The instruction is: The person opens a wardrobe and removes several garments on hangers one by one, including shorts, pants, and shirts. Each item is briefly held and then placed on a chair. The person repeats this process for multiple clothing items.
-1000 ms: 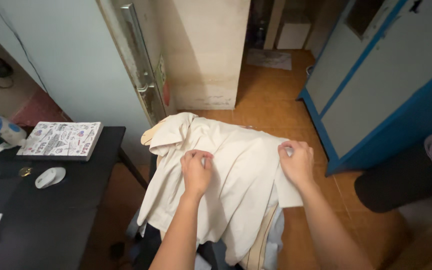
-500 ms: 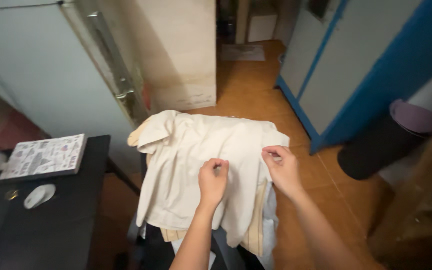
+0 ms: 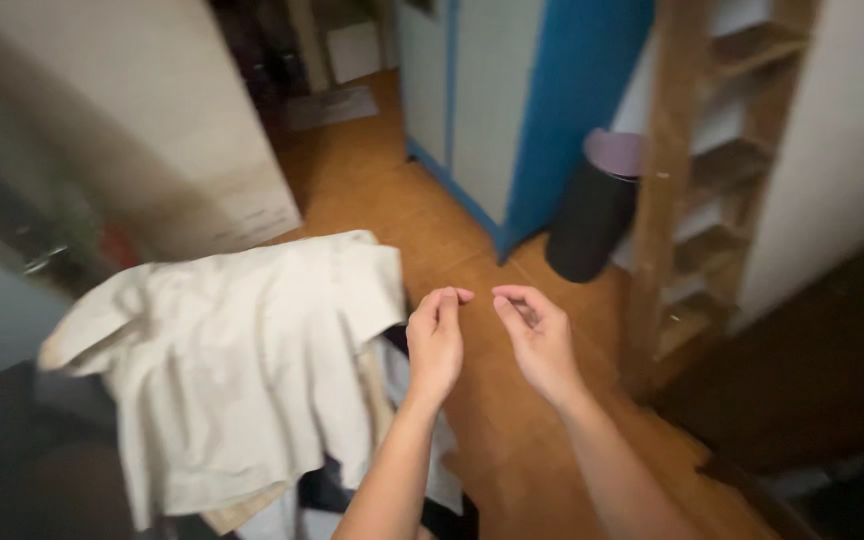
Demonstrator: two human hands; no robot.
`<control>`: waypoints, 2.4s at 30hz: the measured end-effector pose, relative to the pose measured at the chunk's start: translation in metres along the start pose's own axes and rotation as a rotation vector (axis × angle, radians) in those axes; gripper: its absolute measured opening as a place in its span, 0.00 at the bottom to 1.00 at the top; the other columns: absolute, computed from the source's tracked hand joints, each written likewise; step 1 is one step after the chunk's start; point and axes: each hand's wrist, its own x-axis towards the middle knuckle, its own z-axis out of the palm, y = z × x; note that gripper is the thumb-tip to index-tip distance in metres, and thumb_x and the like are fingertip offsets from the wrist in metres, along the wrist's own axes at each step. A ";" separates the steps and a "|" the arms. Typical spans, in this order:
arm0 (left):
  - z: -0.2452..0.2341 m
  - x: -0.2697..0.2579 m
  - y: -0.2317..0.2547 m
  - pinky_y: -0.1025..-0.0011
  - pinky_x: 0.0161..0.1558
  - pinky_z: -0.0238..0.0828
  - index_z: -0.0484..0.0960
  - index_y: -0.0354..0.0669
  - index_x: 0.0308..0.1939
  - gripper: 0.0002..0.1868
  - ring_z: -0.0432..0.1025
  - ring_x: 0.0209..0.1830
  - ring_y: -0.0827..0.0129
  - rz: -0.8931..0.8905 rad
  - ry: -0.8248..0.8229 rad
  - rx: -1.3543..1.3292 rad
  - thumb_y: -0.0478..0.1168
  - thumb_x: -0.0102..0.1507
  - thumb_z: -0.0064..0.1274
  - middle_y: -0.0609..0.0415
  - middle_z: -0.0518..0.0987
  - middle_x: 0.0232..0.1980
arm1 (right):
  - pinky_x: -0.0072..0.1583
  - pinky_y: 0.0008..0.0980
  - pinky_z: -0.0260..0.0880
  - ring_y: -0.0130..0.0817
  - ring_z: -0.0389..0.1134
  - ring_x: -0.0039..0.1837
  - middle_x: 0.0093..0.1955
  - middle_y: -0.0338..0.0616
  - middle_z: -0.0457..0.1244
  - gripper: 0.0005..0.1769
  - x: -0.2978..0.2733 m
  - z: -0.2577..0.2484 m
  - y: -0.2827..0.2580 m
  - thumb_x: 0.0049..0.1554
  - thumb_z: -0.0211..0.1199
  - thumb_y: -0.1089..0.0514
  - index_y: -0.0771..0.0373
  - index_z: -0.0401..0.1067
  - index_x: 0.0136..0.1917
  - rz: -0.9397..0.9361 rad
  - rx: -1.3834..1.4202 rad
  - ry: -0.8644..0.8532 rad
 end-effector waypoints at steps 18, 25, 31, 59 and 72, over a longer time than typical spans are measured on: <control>0.326 -0.180 0.052 0.75 0.48 0.70 0.81 0.38 0.50 0.15 0.73 0.44 0.76 -0.255 -0.578 -0.393 0.44 0.71 0.44 0.57 0.82 0.43 | 0.51 0.26 0.71 0.25 0.70 0.52 0.53 0.41 0.71 0.17 -0.129 -0.347 -0.041 0.61 0.62 0.58 0.66 0.74 0.61 0.041 -0.040 0.539; 0.433 -0.263 0.078 0.74 0.45 0.71 0.79 0.42 0.52 0.14 0.73 0.42 0.76 -0.303 -0.870 -0.391 0.46 0.71 0.45 0.58 0.82 0.42 | 0.50 0.27 0.72 0.27 0.71 0.50 0.52 0.42 0.71 0.17 -0.208 -0.463 -0.062 0.62 0.61 0.57 0.66 0.74 0.61 0.047 -0.106 0.859; 0.485 -0.314 0.100 0.74 0.45 0.71 0.79 0.42 0.53 0.15 0.74 0.43 0.76 -0.287 -1.089 -0.402 0.47 0.71 0.45 0.57 0.83 0.43 | 0.46 0.29 0.70 0.27 0.68 0.46 0.49 0.42 0.70 0.16 -0.258 -0.505 -0.086 0.63 0.59 0.55 0.66 0.77 0.58 0.113 -0.023 1.113; 0.768 -0.270 0.229 0.73 0.47 0.75 0.79 0.33 0.52 0.13 0.77 0.43 0.71 0.079 -1.431 -0.694 0.37 0.67 0.51 0.49 0.84 0.44 | 0.55 0.27 0.70 0.27 0.69 0.53 0.55 0.44 0.70 0.18 -0.163 -0.693 -0.156 0.65 0.56 0.57 0.70 0.73 0.64 -0.211 -0.320 1.431; 0.869 -0.280 0.316 0.69 0.53 0.76 0.77 0.34 0.56 0.20 0.78 0.51 0.64 0.281 -1.188 -0.723 0.44 0.65 0.56 0.44 0.81 0.52 | 0.73 0.34 0.59 0.36 0.59 0.78 0.79 0.47 0.56 0.33 -0.135 -0.763 -0.193 0.65 0.53 0.53 0.64 0.54 0.79 -0.116 -0.427 1.207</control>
